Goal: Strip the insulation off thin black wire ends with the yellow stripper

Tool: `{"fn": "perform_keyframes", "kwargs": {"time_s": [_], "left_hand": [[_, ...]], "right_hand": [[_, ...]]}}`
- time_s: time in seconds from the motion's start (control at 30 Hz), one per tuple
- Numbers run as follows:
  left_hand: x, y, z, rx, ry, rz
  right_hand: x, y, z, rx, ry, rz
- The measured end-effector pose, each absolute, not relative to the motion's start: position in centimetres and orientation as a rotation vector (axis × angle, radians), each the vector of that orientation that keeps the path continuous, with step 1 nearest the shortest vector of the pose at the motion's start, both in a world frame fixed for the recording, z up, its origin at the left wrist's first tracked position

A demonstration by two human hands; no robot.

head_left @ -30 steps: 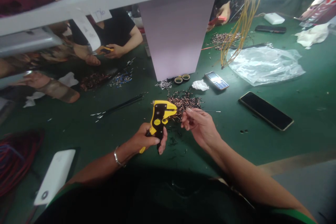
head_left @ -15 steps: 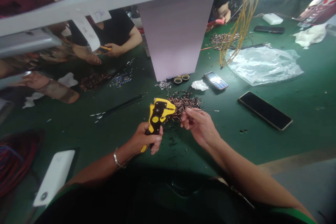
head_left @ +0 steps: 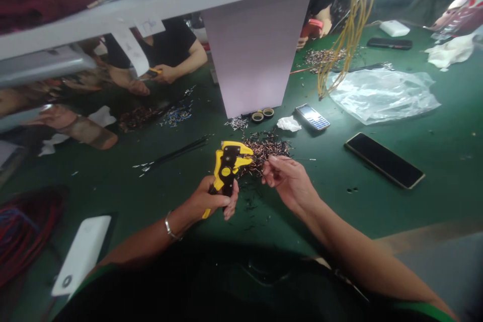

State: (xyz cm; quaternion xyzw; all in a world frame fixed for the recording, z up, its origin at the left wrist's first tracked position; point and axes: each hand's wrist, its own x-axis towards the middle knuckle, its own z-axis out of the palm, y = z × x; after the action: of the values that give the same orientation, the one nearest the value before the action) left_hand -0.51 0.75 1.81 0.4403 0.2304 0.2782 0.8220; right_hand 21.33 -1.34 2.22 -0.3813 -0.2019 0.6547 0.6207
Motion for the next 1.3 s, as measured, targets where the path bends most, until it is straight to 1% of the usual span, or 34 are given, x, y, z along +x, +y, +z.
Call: {"fn": "perform_keyframes", "kwargs": {"time_s": [0.4,0.7,1.0,1.17,1.3], "left_hand": [[-0.7,1.3,2.0,0.93,0.422,0.585],[-0.8,2.0,2.1,1.007,0.405,0.555],[-3.0,4.4,3.6,1.156,0.502,0.675],[-3.4,4.8,3.8,1.248,0.595,0.785],[-3.3,4.9,3.6,1.2,0.613,0.776]], "right_hand": [[21.5,-1.2,2.3,-0.884,-0.469,1.499],[21.7,-1.2,2.5,-0.917,-0.501,1.433],[21.6,-1.3,2.3,-1.022,-0.636,1.239],[21.5,-1.3,1.2,-1.153,-0.816,1.078],[21.4,-1.2,0.6,-1.292,-0.93,0.994]]}}
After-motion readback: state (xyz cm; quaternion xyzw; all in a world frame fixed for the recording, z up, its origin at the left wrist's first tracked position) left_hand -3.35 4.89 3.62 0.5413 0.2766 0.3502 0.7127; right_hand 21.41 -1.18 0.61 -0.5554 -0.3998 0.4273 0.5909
